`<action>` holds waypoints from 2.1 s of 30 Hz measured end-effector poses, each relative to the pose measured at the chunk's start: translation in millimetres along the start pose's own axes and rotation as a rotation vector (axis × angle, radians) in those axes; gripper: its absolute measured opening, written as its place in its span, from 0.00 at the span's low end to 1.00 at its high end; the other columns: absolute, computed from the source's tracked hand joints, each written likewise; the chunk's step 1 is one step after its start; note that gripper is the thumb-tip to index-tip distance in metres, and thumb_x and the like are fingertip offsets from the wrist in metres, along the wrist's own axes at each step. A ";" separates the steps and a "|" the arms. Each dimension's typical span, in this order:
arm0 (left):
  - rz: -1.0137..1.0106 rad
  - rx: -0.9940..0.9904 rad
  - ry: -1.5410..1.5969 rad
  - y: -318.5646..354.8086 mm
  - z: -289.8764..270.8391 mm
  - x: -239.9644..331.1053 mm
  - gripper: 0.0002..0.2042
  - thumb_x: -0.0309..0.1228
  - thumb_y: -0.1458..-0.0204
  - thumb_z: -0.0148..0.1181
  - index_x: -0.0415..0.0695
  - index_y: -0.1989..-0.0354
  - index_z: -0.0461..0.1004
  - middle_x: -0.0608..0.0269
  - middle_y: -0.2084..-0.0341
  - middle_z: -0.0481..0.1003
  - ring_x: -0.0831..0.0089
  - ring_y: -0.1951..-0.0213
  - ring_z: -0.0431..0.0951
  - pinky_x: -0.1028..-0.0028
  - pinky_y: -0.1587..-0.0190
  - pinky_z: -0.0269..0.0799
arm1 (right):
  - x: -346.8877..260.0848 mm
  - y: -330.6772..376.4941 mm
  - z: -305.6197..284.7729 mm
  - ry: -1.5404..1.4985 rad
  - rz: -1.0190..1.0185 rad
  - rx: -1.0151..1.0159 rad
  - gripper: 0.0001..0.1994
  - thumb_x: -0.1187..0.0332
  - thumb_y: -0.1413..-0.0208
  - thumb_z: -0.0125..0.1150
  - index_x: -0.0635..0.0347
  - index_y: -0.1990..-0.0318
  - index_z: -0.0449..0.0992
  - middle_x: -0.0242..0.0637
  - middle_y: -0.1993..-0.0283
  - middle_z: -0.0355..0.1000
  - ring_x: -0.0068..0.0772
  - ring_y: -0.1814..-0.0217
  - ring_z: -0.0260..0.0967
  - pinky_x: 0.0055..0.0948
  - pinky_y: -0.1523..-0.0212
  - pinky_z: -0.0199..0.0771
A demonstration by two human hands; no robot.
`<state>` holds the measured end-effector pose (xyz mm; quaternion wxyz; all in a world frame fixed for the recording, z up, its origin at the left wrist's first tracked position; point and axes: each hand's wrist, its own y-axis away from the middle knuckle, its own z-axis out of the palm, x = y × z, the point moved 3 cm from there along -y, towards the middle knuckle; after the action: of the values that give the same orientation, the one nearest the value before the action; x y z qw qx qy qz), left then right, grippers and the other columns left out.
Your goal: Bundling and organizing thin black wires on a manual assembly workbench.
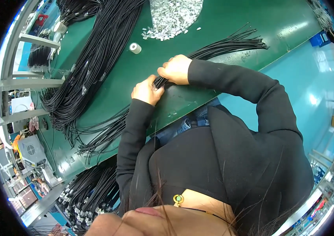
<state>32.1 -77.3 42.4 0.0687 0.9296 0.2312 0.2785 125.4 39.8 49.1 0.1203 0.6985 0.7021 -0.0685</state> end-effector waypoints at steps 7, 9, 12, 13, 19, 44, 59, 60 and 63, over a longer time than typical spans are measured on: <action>0.005 -0.009 -0.030 -2.3 2.6 -2.0 0.15 0.38 0.59 0.58 0.47 0.62 0.73 0.54 0.75 0.76 0.54 0.68 0.77 0.59 0.62 0.71 | 39.4 -81.2 -32.0 -0.172 0.043 0.285 0.28 0.59 0.57 0.64 0.64 0.50 0.66 0.48 0.50 0.64 0.48 0.49 0.64 0.38 0.50 0.66; -0.006 -0.006 -0.024 -3.1 2.3 -3.2 0.15 0.38 0.59 0.58 0.47 0.62 0.73 0.54 0.75 0.76 0.54 0.67 0.77 0.59 0.61 0.71 | 41.7 -111.9 -20.3 -0.126 0.081 0.186 0.24 0.62 0.55 0.62 0.64 0.52 0.67 0.46 0.52 0.67 0.49 0.53 0.66 0.37 0.52 0.67; -0.021 -0.009 -0.011 -6.9 0.2 -6.6 0.15 0.38 0.59 0.57 0.46 0.62 0.73 0.54 0.75 0.76 0.54 0.67 0.77 0.60 0.61 0.71 | 36.1 -112.5 -24.8 -0.345 0.097 0.265 0.21 0.63 0.53 0.60 0.64 0.53 0.67 0.43 0.56 0.69 0.45 0.57 0.69 0.34 0.56 0.69; 0.006 0.024 0.000 -9.4 -2.5 -8.0 0.15 0.37 0.59 0.57 0.46 0.62 0.73 0.54 0.75 0.76 0.53 0.67 0.76 0.60 0.61 0.71 | 32.1 -103.6 -28.7 -0.445 0.156 0.253 0.20 0.64 0.52 0.60 0.64 0.54 0.67 0.41 0.57 0.71 0.43 0.59 0.70 0.33 0.57 0.70; 0.110 -0.016 0.099 -21.8 -16.0 -17.6 0.17 0.36 0.60 0.58 0.43 0.61 0.73 0.52 0.76 0.75 0.55 0.71 0.76 0.64 0.66 0.70 | -0.2 27.2 -15.3 -1.436 0.116 -0.124 0.17 0.63 0.47 0.58 0.62 0.53 0.67 0.33 0.60 0.71 0.20 0.62 0.68 0.19 0.66 0.69; 0.118 -0.068 0.292 -10.8 -13.7 -16.0 0.10 0.30 0.61 0.59 0.38 0.71 0.74 0.59 0.88 0.68 0.73 0.85 0.68 0.73 0.78 0.64 | -28.8 23.0 62.2 -1.876 0.727 0.012 0.11 0.66 0.50 0.50 0.59 0.60 0.71 0.32 0.70 0.69 0.26 0.75 0.71 0.17 0.86 0.64; 0.226 -0.186 0.424 1.1 -12.4 -5.0 0.16 0.28 0.60 0.58 0.39 0.59 0.71 0.58 0.81 0.74 0.64 0.79 0.76 0.71 0.71 0.71 | -42.1 17.2 64.0 -1.828 0.612 0.396 0.12 0.63 0.45 0.54 0.61 0.59 0.72 0.30 0.68 0.69 0.22 0.71 0.69 0.19 0.81 0.68; 0.207 -0.162 0.339 1.0 -11.1 -5.9 0.16 0.29 0.59 0.58 0.40 0.60 0.71 0.57 0.79 0.75 0.63 0.78 0.76 0.69 0.71 0.71 | -42.4 19.0 65.3 -1.825 0.630 0.388 0.12 0.63 0.45 0.54 0.62 0.60 0.72 0.30 0.68 0.69 0.22 0.71 0.69 0.19 0.81 0.68; 0.171 -0.113 0.171 1.1 -5.4 -7.6 0.14 0.29 0.59 0.58 0.41 0.61 0.71 0.55 0.76 0.76 0.59 0.78 0.76 0.67 0.71 0.71 | -40.5 23.9 63.7 -1.808 0.639 0.374 0.13 0.61 0.45 0.54 0.62 0.60 0.73 0.31 0.70 0.69 0.22 0.72 0.69 0.19 0.82 0.67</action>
<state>24.0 -81.8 43.4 0.0772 0.9134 0.1403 0.3743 153.7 -15.7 0.2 0.5135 0.5479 0.1003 -0.6528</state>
